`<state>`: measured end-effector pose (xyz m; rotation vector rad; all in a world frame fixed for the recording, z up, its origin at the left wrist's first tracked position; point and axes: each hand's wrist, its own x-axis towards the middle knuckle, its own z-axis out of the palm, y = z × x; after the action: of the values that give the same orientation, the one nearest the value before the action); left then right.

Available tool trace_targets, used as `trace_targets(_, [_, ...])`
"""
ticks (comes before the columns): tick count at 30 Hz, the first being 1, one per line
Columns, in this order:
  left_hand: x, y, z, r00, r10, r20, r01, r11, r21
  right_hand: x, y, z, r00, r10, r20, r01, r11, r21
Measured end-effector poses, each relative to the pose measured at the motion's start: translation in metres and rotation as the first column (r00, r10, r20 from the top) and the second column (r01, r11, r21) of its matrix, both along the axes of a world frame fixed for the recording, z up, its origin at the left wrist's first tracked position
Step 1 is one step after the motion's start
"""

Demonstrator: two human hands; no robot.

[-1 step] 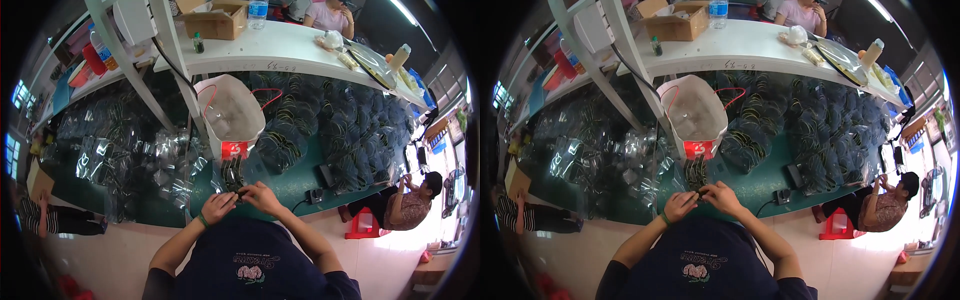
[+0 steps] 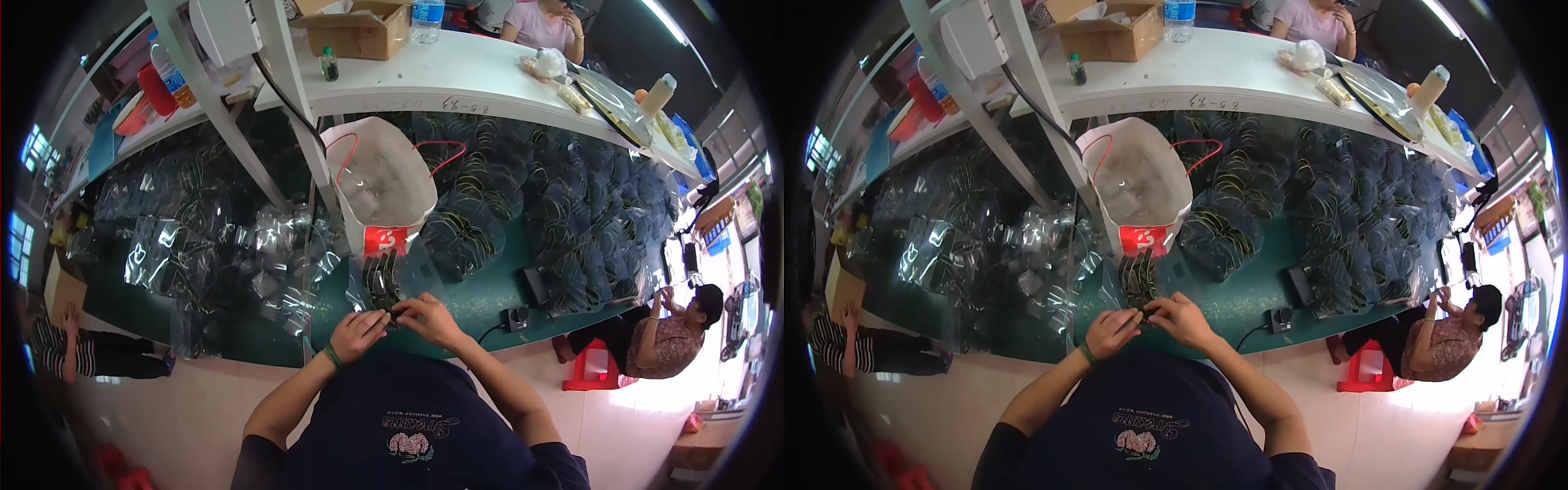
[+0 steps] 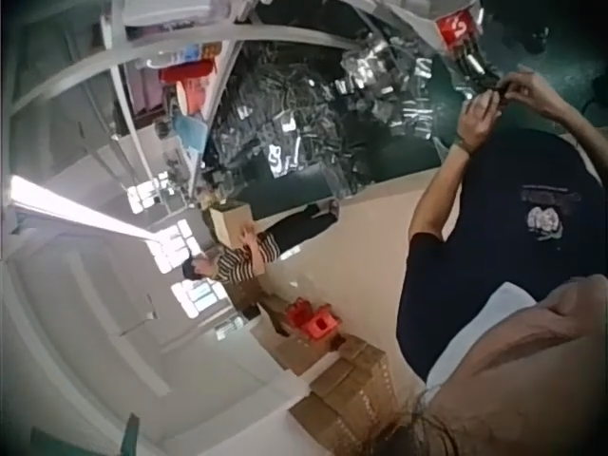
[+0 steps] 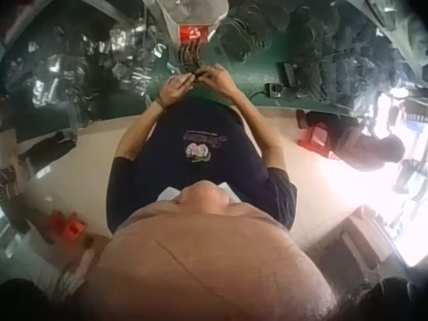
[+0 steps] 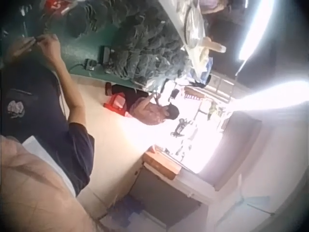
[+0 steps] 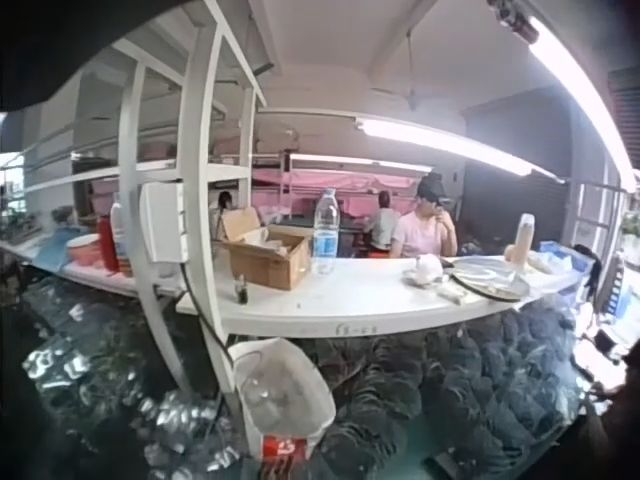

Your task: Packing small green leaf-like items into clear plastic bags at a factory workbench.

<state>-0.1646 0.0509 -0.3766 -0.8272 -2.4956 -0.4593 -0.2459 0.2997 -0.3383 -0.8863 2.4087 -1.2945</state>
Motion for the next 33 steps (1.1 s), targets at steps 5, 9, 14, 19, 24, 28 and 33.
trace_targets(5, [0.010,0.002,-0.009,0.999,0.041,-0.029,-0.040,0.999,0.005,0.003,0.011,-0.007,0.988,-0.068,0.135,0.090,0.982,-0.167])
trace_targets(9, [0.014,0.008,-0.009,0.997,0.063,-0.041,-0.062,0.998,0.014,0.007,0.008,-0.011,0.999,-0.047,0.002,0.047,0.986,-0.161])
trace_targets(14, [0.015,0.014,-0.010,0.994,0.109,-0.017,-0.109,0.994,0.027,0.009,-0.001,-0.020,0.975,-0.220,-0.030,0.213,0.965,-0.156])
trace_targets(19, [0.014,0.016,-0.014,0.989,0.144,-0.034,-0.142,0.988,0.058,0.001,0.000,-0.035,0.910,-0.171,-0.378,0.120,0.981,-0.155])
trace_targets(24, [0.014,0.021,-0.016,0.984,0.177,-0.019,-0.176,0.983,0.054,-0.013,0.013,-0.045,0.814,0.066,-0.577,-0.094,0.995,-0.020])
trace_targets(28, [0.016,0.023,-0.015,0.980,0.198,-0.014,-0.198,0.980,0.028,-0.017,0.018,-0.047,0.743,0.224,-0.630,-0.190,0.974,0.122])
trace_targets(33, [0.016,0.033,-0.012,0.963,0.268,0.007,-0.268,0.961,0.068,-0.018,0.020,-0.042,0.682,0.237,-0.692,-0.241,0.966,0.093])
